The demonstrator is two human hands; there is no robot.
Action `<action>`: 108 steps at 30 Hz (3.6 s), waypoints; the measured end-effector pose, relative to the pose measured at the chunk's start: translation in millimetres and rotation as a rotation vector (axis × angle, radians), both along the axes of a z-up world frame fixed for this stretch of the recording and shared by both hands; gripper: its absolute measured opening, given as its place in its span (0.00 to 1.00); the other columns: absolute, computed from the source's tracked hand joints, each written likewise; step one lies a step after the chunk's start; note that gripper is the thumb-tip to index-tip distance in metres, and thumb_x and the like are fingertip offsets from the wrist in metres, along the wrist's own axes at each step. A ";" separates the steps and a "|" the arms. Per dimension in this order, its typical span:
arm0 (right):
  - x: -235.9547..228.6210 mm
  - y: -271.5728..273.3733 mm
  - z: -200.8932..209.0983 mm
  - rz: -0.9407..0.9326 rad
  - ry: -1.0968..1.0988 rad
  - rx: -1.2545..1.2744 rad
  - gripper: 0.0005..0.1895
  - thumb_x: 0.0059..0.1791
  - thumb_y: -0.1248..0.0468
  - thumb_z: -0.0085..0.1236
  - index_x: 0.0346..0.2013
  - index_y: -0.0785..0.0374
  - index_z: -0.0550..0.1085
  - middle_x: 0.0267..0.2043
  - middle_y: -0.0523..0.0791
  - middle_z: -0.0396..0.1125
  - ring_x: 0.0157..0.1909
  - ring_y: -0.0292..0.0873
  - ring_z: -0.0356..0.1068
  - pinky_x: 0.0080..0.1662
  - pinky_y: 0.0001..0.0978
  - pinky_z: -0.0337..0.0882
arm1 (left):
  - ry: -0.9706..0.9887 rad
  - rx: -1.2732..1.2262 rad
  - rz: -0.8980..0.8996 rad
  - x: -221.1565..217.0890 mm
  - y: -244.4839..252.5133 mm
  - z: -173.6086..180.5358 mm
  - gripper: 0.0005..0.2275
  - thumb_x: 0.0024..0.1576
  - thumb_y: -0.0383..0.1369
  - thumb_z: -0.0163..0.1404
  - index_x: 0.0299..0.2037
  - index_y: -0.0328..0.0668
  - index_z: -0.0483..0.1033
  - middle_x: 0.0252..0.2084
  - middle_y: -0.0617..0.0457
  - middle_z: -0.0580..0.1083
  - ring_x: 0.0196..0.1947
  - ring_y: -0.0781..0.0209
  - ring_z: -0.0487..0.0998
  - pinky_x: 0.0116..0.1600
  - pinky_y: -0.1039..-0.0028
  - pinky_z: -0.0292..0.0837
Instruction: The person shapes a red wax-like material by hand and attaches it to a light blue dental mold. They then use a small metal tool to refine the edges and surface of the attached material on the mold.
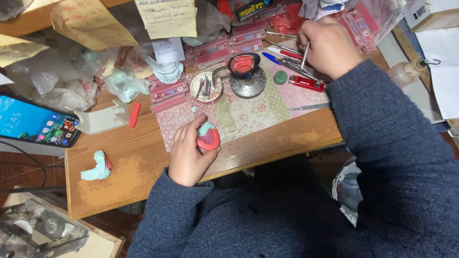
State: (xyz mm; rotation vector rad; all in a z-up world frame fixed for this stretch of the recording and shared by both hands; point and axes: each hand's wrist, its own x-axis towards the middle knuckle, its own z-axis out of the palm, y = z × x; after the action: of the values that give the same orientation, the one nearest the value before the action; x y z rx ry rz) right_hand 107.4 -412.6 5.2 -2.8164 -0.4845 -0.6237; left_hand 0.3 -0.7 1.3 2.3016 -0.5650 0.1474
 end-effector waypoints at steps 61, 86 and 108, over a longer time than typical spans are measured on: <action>22.3 26.1 25.8 0.021 0.012 0.062 0.12 0.51 0.66 0.64 0.38 0.67 0.68 0.35 0.57 0.67 0.39 0.63 0.70 0.43 0.51 0.71 | -0.064 -0.054 -0.041 2.4 5.0 -6.3 0.34 0.42 0.31 0.65 0.62 0.37 0.67 0.56 0.42 0.74 0.57 0.41 0.73 0.62 0.58 0.66; -361.3 -148.1 -75.7 -0.646 -0.016 0.239 0.16 0.56 0.72 0.61 0.32 0.64 0.61 0.38 0.46 0.72 0.42 0.46 0.75 0.44 0.33 0.73 | 0.066 -0.587 -0.019 -9.1 21.5 -58.9 0.48 0.49 0.18 0.66 0.79 0.41 0.47 0.65 0.48 0.64 0.64 0.59 0.69 0.70 0.68 0.69; -124.0 161.2 29.9 0.446 0.647 1.402 0.07 0.60 0.62 0.47 0.40 0.62 0.64 0.49 0.52 0.73 0.47 0.41 0.74 0.48 0.30 0.73 | 0.096 -0.640 -0.386 6.8 -0.9 27.1 0.42 0.59 0.21 0.60 0.78 0.43 0.42 0.72 0.38 0.64 0.69 0.52 0.71 0.72 0.65 0.69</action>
State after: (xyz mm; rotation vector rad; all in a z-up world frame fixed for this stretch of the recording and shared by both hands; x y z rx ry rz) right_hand -16.7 -251.4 35.1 -1.3577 -0.3063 0.1051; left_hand 7.2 -1.6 28.5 1.5452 -0.7705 0.0226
